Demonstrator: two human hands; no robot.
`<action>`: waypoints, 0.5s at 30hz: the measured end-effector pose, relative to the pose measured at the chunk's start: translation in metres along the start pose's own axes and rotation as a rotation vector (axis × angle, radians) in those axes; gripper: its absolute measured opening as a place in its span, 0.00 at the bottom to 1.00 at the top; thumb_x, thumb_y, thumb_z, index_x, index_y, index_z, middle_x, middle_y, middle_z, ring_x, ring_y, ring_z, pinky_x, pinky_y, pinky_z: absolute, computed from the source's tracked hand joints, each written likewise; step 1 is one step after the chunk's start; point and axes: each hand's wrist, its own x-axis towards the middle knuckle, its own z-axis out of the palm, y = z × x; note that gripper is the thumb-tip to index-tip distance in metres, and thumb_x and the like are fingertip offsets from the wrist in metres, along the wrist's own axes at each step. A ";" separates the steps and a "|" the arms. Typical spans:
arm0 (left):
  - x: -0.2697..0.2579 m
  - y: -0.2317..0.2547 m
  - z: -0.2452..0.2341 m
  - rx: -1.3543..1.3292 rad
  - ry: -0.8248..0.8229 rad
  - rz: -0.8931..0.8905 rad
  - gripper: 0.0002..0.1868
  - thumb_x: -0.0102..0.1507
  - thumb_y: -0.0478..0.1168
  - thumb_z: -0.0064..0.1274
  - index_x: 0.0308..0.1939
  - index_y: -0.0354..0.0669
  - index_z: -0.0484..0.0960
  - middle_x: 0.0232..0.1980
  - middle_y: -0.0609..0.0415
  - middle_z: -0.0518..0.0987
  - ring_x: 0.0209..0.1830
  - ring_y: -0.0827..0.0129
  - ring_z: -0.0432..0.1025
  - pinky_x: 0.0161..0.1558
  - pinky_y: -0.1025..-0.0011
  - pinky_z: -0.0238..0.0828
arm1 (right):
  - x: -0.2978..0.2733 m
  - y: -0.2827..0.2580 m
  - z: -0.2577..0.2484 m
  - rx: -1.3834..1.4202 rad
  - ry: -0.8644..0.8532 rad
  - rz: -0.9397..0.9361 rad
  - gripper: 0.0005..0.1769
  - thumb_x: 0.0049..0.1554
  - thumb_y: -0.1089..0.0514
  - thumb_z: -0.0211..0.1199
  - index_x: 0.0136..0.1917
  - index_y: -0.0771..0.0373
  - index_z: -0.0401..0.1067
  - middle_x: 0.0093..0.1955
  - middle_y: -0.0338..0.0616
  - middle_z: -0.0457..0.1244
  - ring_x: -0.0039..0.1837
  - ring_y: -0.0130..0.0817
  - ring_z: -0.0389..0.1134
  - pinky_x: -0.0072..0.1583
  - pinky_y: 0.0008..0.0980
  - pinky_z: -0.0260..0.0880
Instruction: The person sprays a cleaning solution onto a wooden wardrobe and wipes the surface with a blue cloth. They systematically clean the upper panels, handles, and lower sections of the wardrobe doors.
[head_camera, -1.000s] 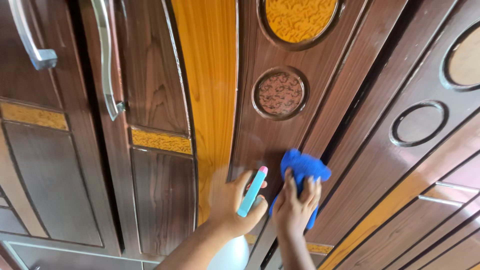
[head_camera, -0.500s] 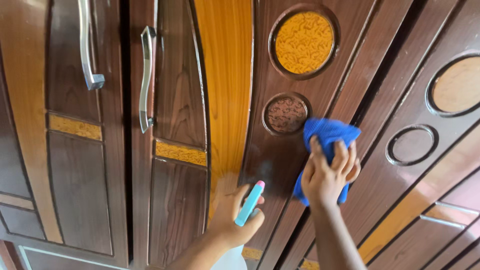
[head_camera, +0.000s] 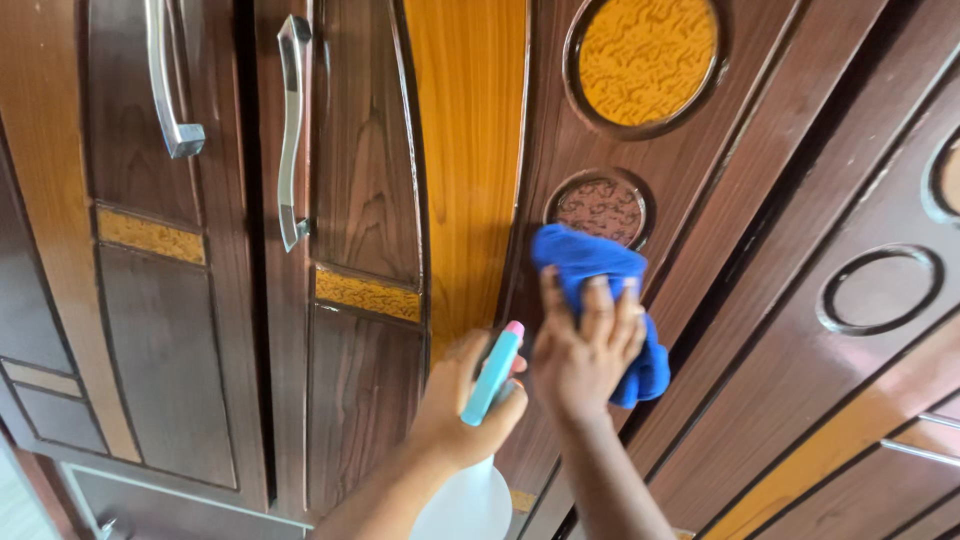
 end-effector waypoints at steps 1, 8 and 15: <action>0.001 0.001 -0.004 -0.044 -0.004 -0.033 0.19 0.54 0.37 0.54 0.50 0.39 0.79 0.42 0.48 0.86 0.42 0.60 0.82 0.45 0.68 0.77 | -0.008 -0.008 0.003 0.000 0.007 -0.045 0.27 0.56 0.54 0.64 0.69 0.39 0.77 0.74 0.47 0.57 0.80 0.58 0.51 0.76 0.62 0.49; 0.003 0.005 -0.028 -0.055 -0.019 -0.150 0.24 0.54 0.37 0.53 0.55 0.40 0.78 0.42 0.47 0.87 0.42 0.62 0.84 0.46 0.69 0.79 | -0.090 -0.018 0.026 0.193 -0.008 -0.264 0.15 0.56 0.52 0.62 0.57 0.49 0.77 0.72 0.44 0.58 0.77 0.59 0.55 0.72 0.65 0.54; -0.013 0.001 -0.044 0.053 0.013 -0.096 0.24 0.55 0.38 0.55 0.57 0.40 0.77 0.43 0.48 0.86 0.43 0.61 0.83 0.46 0.67 0.78 | -0.149 0.021 0.010 0.131 -0.183 -0.414 0.30 0.51 0.55 0.61 0.66 0.34 0.76 0.67 0.40 0.60 0.73 0.51 0.59 0.70 0.61 0.57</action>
